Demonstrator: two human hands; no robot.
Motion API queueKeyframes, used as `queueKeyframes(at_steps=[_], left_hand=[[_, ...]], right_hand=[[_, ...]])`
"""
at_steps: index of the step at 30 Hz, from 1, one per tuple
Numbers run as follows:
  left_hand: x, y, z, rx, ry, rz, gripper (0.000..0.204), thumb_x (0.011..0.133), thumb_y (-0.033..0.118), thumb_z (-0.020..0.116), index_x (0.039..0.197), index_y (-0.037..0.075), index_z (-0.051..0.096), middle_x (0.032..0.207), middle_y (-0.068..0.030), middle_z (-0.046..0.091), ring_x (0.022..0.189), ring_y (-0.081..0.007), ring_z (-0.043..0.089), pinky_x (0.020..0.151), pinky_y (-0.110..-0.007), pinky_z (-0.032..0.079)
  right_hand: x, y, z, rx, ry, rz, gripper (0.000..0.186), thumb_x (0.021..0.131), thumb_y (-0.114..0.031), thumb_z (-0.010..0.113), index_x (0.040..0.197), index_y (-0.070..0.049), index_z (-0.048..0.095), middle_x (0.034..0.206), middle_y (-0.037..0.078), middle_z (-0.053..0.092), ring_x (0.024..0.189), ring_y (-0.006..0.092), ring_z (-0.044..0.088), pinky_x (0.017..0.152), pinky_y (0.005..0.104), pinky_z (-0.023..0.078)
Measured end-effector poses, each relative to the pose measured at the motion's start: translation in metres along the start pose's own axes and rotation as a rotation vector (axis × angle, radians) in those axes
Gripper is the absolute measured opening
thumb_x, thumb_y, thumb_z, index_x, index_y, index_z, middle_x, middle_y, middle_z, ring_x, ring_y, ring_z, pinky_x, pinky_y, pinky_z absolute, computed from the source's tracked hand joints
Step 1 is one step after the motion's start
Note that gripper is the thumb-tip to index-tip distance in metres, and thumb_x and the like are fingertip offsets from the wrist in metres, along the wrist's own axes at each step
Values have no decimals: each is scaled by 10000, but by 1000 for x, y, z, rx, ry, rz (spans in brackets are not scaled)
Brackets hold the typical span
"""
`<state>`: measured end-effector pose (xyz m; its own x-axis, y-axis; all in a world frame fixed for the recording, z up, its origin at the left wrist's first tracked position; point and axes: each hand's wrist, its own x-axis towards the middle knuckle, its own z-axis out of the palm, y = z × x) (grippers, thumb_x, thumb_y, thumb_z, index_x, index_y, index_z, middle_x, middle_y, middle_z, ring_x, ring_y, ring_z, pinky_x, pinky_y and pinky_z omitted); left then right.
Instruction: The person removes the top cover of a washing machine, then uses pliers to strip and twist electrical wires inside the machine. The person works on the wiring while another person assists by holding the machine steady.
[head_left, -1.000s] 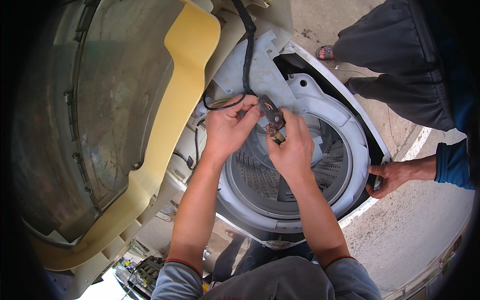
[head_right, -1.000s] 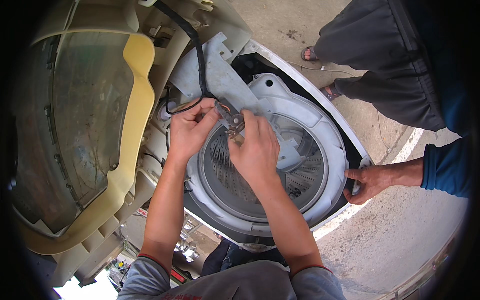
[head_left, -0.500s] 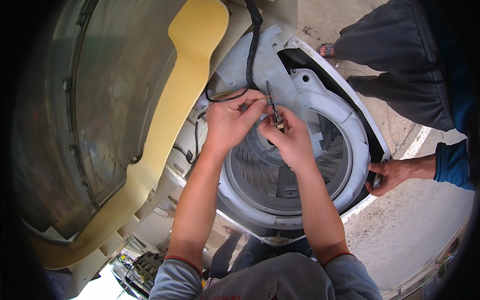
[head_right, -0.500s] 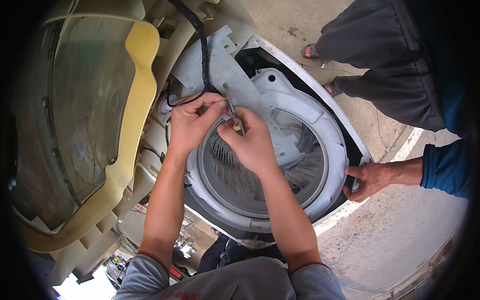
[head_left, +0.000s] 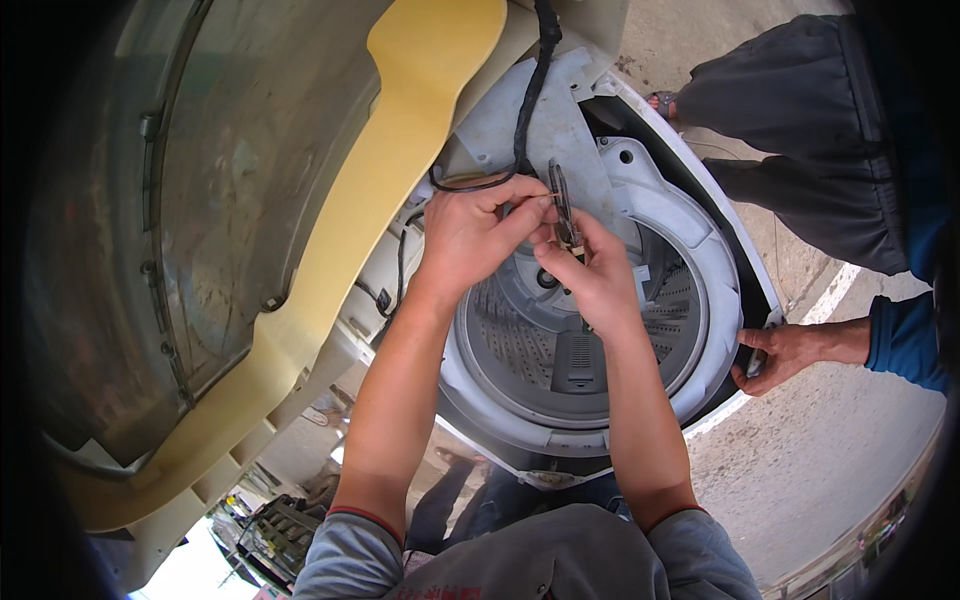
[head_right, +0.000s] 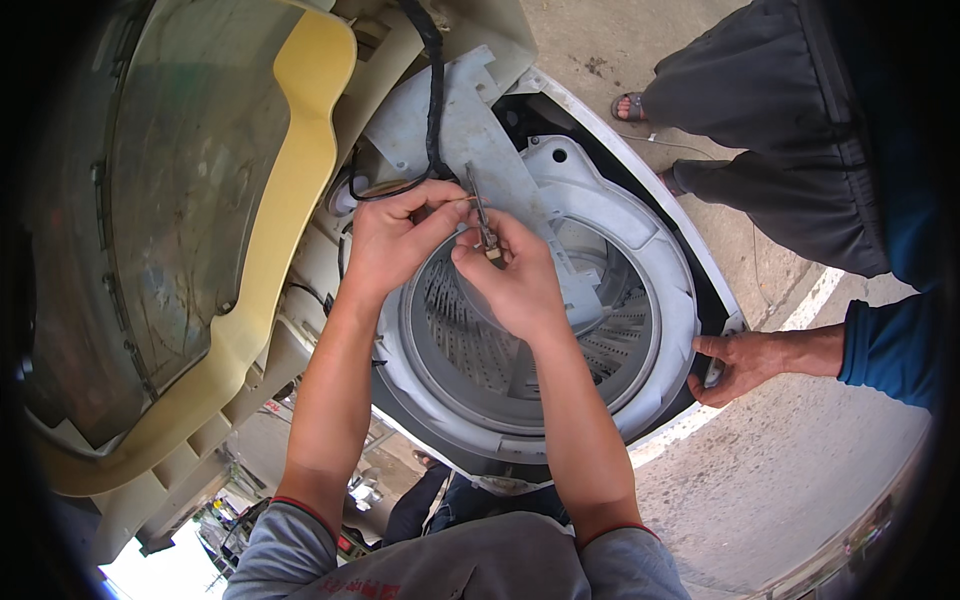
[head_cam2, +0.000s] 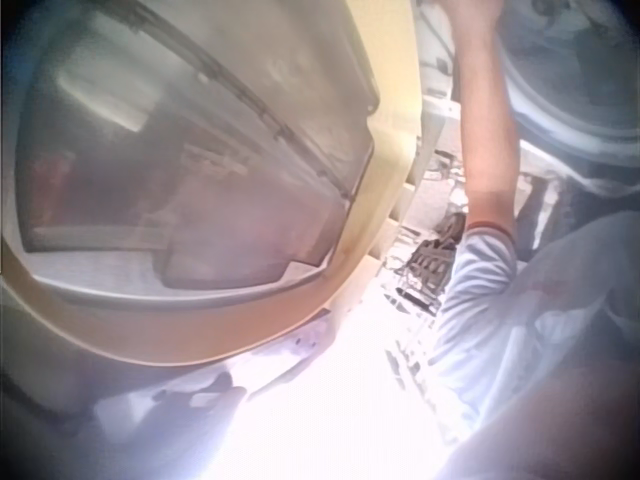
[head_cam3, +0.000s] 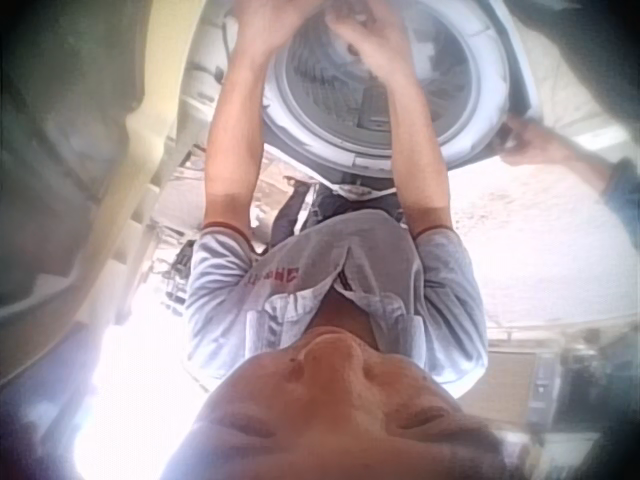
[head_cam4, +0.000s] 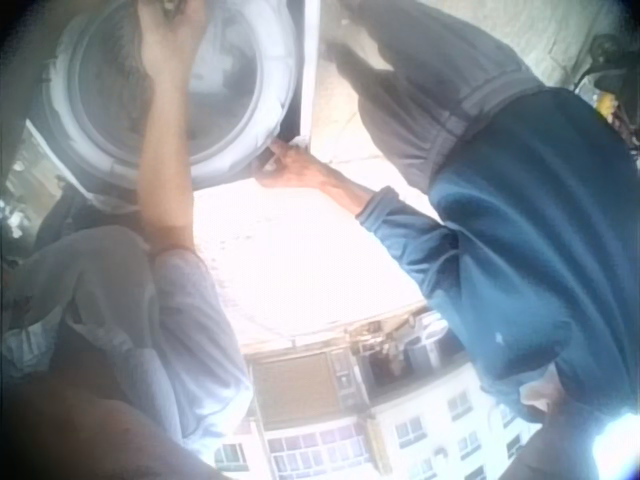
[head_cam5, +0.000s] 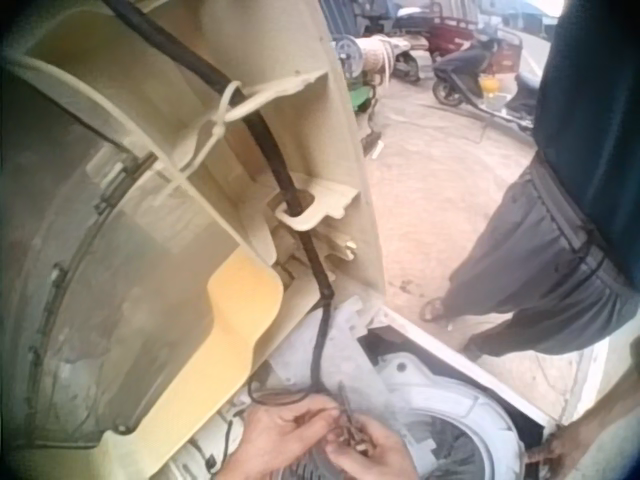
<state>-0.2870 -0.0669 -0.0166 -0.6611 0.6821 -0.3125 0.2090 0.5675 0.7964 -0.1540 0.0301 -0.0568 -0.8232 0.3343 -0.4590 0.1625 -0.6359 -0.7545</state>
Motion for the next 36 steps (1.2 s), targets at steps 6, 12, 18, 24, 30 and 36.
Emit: queueKeyframes(at_steps=[6, 12, 18, 24, 30, 36], left_hand=[[0, -4, 1, 46, 31, 32, 134, 912, 82, 689, 1011, 17, 753, 873, -2, 747, 786, -46, 647, 737, -227, 535], [-1, -4, 0, 45, 25, 13, 132, 909, 76, 693, 1010, 22, 758, 878, -3, 752, 792, -43, 652, 741, -224, 536], [0, -8, 0, 75, 28, 6, 131, 908, 79, 698, 1011, 24, 757, 870, 3, 746, 784, -35, 643, 731, -223, 532], [0, -8, 0, 55, 51, 13, 130, 903, 101, 710, 1006, 41, 762, 839, 20, 732, 761, -28, 628, 714, -213, 519], [0, -4, -2, 153, 42, -29, 116, 905, 112, 706, 982, 34, 744, 815, 35, 698, 716, -29, 597, 671, -214, 496], [0, -9, -9, 34, -63, 53, 182, 922, 193, 718, 1016, 38, 701, 793, 34, 629, 693, -38, 555, 642, -226, 462]], right_hand=[[2, 4, 3, -102, 43, -61, 370, 893, -88, 720, 1239, 5, 627, 951, -16, 622, 872, 56, 576, 770, 218, 485], [2, 6, 6, -154, 74, -93, 323, 894, -107, 722, 1191, -19, 632, 901, -30, 597, 808, 56, 533, 732, 228, 447], [7, 15, 6, -242, 108, -163, 270, 888, -86, 695, 1139, -20, 619, 910, -6, 625, 815, 75, 554, 753, 249, 461], [7, 15, 16, -368, 207, -208, 257, 892, -81, 671, 1130, -8, 610, 920, 68, 689, 816, 126, 637, 756, 293, 505], [4, 9, 25, -565, 341, -293, 249, 875, -88, 686, 1100, -20, 605, 858, 134, 685, 752, 263, 685, 701, 369, 530], [4, -6, 20, -723, 290, -313, 254, 851, -109, 698, 1069, -22, 599, 870, 174, 676, 807, 363, 679, 711, 411, 526]])
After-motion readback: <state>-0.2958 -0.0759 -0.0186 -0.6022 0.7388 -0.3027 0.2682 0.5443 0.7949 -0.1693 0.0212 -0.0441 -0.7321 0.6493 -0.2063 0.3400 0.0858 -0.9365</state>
